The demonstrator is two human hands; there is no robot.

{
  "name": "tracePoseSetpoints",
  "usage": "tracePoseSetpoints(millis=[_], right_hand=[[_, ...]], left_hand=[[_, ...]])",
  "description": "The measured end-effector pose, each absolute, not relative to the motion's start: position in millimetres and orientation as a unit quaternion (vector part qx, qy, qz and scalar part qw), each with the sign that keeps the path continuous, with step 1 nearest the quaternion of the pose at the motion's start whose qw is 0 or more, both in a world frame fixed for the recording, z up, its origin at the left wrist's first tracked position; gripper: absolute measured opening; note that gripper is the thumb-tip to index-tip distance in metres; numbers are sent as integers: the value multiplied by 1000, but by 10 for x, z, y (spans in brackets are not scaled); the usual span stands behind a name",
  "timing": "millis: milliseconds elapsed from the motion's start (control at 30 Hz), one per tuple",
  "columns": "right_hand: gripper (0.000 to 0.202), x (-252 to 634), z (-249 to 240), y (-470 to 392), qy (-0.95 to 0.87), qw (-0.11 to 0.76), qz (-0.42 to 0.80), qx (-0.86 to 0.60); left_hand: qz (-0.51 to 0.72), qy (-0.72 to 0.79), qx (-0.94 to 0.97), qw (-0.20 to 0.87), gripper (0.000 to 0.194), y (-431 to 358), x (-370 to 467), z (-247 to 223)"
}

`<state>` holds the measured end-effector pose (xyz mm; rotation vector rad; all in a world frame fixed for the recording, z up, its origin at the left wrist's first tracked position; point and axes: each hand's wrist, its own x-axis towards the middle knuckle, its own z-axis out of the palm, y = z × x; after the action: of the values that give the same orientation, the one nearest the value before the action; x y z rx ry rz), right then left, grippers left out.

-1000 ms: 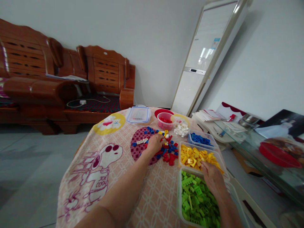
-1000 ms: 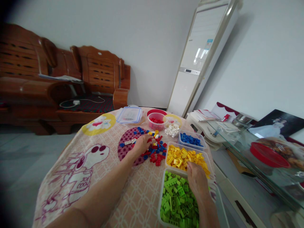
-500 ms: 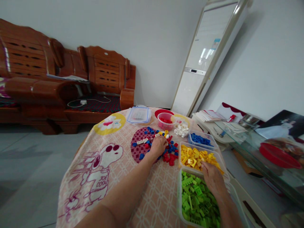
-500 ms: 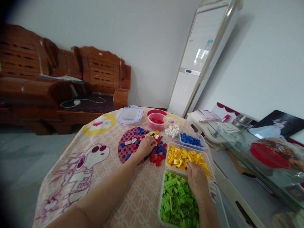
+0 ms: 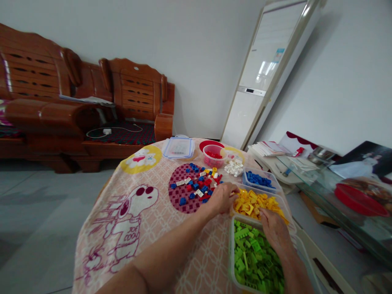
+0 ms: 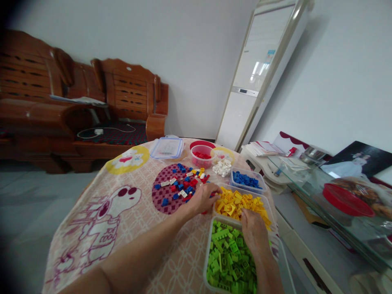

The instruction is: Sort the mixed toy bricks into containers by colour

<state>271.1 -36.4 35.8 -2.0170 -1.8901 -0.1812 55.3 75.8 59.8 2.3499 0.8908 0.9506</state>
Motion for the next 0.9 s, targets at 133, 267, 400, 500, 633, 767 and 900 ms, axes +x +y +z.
tracePoseSetpoints(millis=[133,267,400,500,633,767,900], right_hand=[[40,2717,349,-362,-667,187,-61,-719],[40,2717,341,-358,-660,189,-65,-724],[42,2717,334,-354,-660,179,-76,-726],[42,2724,330,-353,-664,183,-71,-722],[43,2727,337,-362,-667,191,-64,-718],[43,2725,342,-373,-662,195,-59,-722],[40,2728,329,-375,-655,201,-56,-726]], left_hand=[[322,279,876,227,21,641,650,582],[336,291,869,219,25,692,605,558],[357,343,845,203,24,833,505,541],[352,397,826,190,24,974,417,539],[330,484,794,165,26,1205,274,546],[289,544,774,148,28,1437,145,548],[273,573,760,139,33,1650,72,550]])
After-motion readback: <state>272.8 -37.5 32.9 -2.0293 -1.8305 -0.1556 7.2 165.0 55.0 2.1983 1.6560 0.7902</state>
